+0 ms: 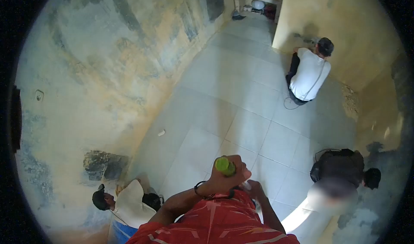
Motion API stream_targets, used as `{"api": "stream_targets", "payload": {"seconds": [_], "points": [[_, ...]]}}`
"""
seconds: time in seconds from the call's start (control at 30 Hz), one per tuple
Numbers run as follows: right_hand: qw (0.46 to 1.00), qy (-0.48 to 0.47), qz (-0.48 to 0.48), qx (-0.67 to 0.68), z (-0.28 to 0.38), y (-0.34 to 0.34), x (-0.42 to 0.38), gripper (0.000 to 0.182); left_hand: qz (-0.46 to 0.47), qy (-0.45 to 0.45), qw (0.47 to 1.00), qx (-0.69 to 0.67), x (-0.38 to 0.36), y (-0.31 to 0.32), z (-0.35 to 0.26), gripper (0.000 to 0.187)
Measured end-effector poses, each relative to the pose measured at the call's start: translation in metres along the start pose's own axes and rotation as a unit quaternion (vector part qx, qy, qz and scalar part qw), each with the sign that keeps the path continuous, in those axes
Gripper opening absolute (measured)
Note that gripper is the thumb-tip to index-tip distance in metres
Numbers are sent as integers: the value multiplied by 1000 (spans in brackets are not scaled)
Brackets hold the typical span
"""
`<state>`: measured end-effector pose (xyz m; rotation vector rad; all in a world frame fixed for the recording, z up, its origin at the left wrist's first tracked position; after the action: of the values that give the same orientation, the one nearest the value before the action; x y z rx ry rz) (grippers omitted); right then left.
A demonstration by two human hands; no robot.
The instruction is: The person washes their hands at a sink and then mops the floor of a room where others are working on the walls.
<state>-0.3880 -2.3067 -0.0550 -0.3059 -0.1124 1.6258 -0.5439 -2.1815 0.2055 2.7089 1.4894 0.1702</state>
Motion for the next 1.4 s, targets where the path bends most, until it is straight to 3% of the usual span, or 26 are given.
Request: {"api": "stream_targets", "payload": {"seconds": [0.03,0.1,0.17,0.23,0.3,0.33,0.47,0.6,0.67,0.73,0.83,0.9,1.0,1.1,1.17,1.2,1.27,1.3,1.33,1.4], "points": [[993,58,27,96,25,-3,23,33,-9,-8,1000,0,9,-10,-7,27],[991,-31,130,33,3,-1,73,27,-3,135,988,69,25,-30,-28,26],[963,-86,230,-114,15,7,124,25,-21,169,982,79,44,-54,-50,26],[970,-96,215,-54,73,9,174,23,-28,248,966,62,63,-78,-63,25],[969,-88,229,-17,103,18,225,21,-44,260,962,69,80,-103,-67,25],[957,-161,242,-1,100,24,253,20,-25,262,961,88,90,-116,-72,25],[958,-137,243,-72,112,43,356,21,-15,311,941,132,133,-158,-68,25],[944,-224,237,-54,122,62,443,19,-29,365,921,136,182,-198,-63,21],[935,-291,199,-36,126,70,486,16,13,380,907,182,214,-217,-70,24],[932,-291,218,3,128,80,532,11,42,390,896,207,239,-235,-66,23],[946,-247,200,63,135,98,582,9,67,387,887,241,283,-258,-66,22],[940,-290,163,79,140,107,619,9,61,382,885,259,311,-272,-65,19],[923,-314,206,91,142,122,671,12,72,349,884,301,350,-293,-58,31],[891,-365,235,135,145,137,730,17,-10,338,887,315,399,-330,-53,21],[886,-331,323,16,149,137,770,27,-89,305,875,366,433,-353,-41,21],[879,-332,342,18,159,132,789,27,-108,298,873,371,452,-367,-31,21],[876,-166,452,-35,196,111,826,51,-154,266,867,393,494,-399,-5,19],[865,-168,471,-41,228,106,841,51,-199,217,874,386,511,-416,6,19],[841,-170,511,-51,239,42,848,55,-241,167,879,377,523,-432,17,18],[788,-182,584,-72,282,-7,922,62,-338,61,851,397,539,-455,37,20]]}}
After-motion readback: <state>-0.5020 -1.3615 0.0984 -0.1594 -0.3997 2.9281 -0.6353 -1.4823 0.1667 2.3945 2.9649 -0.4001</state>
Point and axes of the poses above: each hand's wrist, its own x-axis towards the middle knuckle, its own y-axis out of the palm, z = x × y, the point moved 1 cm from there along x, towards the middle knuckle, and after that the axes turned 15 degrees about x, right-handed, at the moved point
